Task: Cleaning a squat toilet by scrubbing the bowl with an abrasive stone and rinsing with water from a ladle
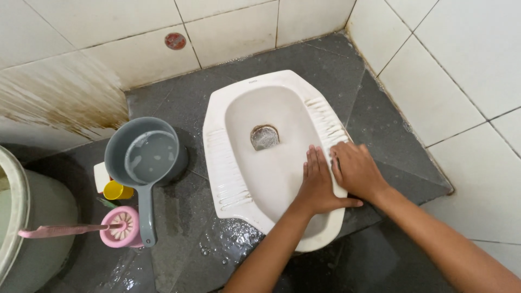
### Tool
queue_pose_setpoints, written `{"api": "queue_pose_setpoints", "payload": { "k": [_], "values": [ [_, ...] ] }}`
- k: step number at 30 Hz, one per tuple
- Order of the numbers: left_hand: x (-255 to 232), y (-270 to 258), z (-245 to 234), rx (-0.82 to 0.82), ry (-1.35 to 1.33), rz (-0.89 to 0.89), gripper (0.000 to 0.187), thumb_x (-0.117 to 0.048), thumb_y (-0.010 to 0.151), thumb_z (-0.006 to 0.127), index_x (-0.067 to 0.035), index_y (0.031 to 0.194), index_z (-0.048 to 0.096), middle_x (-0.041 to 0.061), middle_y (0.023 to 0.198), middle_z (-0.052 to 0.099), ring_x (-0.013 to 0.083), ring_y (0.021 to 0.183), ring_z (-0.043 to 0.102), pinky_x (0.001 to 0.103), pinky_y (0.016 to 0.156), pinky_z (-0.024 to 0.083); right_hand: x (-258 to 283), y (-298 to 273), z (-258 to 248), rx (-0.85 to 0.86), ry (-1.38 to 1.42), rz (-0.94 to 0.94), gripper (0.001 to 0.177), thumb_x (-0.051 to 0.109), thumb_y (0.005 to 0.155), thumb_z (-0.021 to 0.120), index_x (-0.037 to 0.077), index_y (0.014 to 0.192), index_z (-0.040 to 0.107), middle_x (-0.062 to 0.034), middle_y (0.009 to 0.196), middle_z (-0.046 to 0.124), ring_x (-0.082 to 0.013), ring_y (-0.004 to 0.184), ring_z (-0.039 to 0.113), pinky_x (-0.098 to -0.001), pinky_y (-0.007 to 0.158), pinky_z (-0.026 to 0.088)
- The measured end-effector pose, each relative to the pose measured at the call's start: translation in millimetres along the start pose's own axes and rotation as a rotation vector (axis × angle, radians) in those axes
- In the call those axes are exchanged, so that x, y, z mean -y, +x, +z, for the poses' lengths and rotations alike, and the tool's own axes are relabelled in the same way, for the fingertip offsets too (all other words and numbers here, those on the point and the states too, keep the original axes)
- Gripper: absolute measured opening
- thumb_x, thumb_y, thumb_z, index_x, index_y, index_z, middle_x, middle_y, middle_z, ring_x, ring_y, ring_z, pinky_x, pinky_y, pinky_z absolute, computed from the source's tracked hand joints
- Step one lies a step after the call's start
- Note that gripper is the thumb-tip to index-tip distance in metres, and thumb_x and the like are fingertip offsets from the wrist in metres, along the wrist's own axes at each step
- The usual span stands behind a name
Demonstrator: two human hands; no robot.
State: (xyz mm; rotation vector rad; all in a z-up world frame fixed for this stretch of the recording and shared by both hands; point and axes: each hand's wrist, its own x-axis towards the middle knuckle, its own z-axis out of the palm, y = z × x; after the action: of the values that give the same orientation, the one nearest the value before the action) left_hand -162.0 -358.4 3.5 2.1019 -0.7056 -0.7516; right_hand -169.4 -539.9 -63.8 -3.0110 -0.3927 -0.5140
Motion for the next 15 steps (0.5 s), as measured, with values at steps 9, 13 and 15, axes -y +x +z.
{"api": "queue_pose_setpoints", "payload": {
  "k": [9,13,15],
  "values": [
    [-0.4,-7.2,-4.1,0.004,-0.022,0.022,0.158,-0.076,0.049,0.067,0.011,0.156,-0.011,0.035,0.164,-0.008,0.0433,0.156,-0.006,0.053,0.127,0.001,-2.7,2.0,1.4,0.089,0.092,0.078,0.008,0.022,0.089,0.057,0.019,0.092,0.051,-0.0030,0.078,0.058,-0.0278,0.088,0.063,-0.0416,0.076,0.039],
    [2.5,-2.6,-2.3,-0.009,-0.039,0.009,0.159,-0.076,0.047,0.068,0.010,0.156,-0.010,0.034,0.165,-0.008,0.0427,0.156,-0.005,0.053,0.127,0.001,-14.5,17.5,8.8,0.111,0.125,0.035,0.010,0.022,0.086,0.058,0.021,0.091,0.050,-0.0017,0.078,0.059,-0.0264,0.088,0.064,-0.0417,0.078,0.039],
    [4.5,1.5,-1.1,-0.001,0.011,0.007,0.157,-0.075,0.051,0.068,0.010,0.156,-0.011,0.034,0.165,-0.008,0.0422,0.156,-0.006,0.053,0.127,0.001,-30.9,39.2,19.1,0.093,0.054,0.127,0.014,0.023,0.086,0.060,0.018,0.097,0.053,-0.0039,0.082,0.061,-0.0284,0.091,0.064,-0.0427,0.082,0.038]
  ]
}}
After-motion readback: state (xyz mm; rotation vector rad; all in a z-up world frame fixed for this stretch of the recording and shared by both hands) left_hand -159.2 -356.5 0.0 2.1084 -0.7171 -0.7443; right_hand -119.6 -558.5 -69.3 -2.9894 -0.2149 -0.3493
